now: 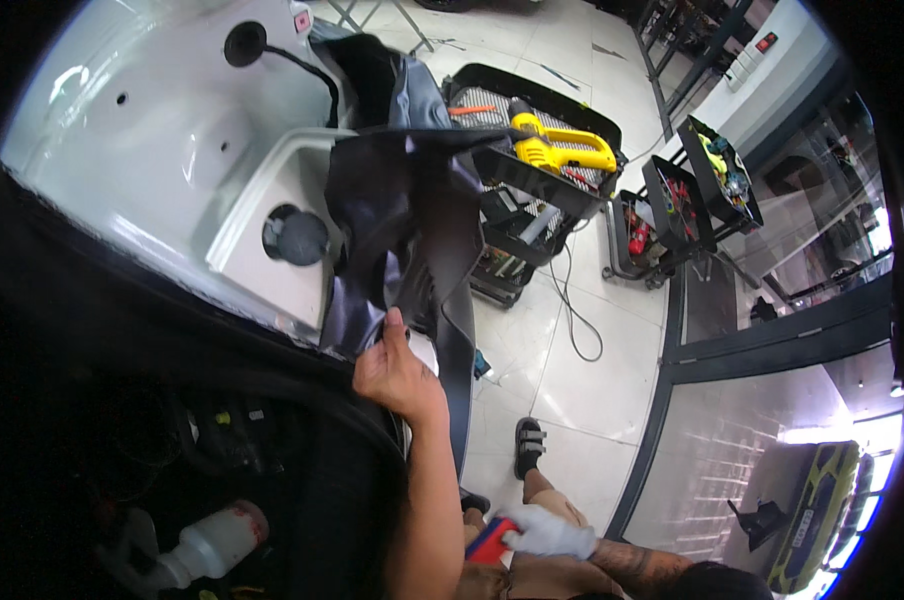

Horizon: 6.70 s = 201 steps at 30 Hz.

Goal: The person applies a black vinyl wrap to a white car door panel. They use a yellow heat gun to warm the material, a red squeegee to smooth it, and a knife to trim excess. The person repeatedly stretches, tucks, and presses the wrap into contours and edges of the door.

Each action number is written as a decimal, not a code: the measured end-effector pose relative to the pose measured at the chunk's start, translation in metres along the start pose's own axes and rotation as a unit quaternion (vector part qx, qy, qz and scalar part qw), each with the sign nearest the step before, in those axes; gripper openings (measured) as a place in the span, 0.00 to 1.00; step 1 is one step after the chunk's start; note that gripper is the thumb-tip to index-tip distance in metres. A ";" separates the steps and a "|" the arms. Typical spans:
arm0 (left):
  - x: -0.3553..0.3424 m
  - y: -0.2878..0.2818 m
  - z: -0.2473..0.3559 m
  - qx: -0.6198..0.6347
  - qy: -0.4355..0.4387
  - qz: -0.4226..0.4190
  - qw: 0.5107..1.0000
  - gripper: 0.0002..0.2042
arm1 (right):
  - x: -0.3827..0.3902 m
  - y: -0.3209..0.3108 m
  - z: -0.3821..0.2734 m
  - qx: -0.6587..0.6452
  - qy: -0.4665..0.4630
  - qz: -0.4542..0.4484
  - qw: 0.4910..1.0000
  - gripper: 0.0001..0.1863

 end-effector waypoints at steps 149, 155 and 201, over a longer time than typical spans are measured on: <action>0.057 0.011 -0.059 -0.133 -0.007 0.093 0.987 0.09 | -0.147 -0.147 -0.222 0.794 -0.359 -0.121 0.475 0.30; 0.054 0.011 -0.065 -0.138 -0.044 0.046 0.988 0.08 | -0.141 -0.145 -0.226 0.779 -0.414 -0.109 0.457 0.35; 0.041 -0.004 -0.061 -0.254 0.102 -0.116 0.955 0.13 | -0.145 -0.148 -0.219 0.804 -0.387 -0.140 0.430 0.21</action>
Point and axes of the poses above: each hand's wrist, its own x-axis away from the middle knuckle, its own y-axis out of the palm, z = x × y, the point moved 8 cm from there along -x, towards the middle knuckle, and after that the axes turned 6 degrees about -x, right-handed, at the moved point
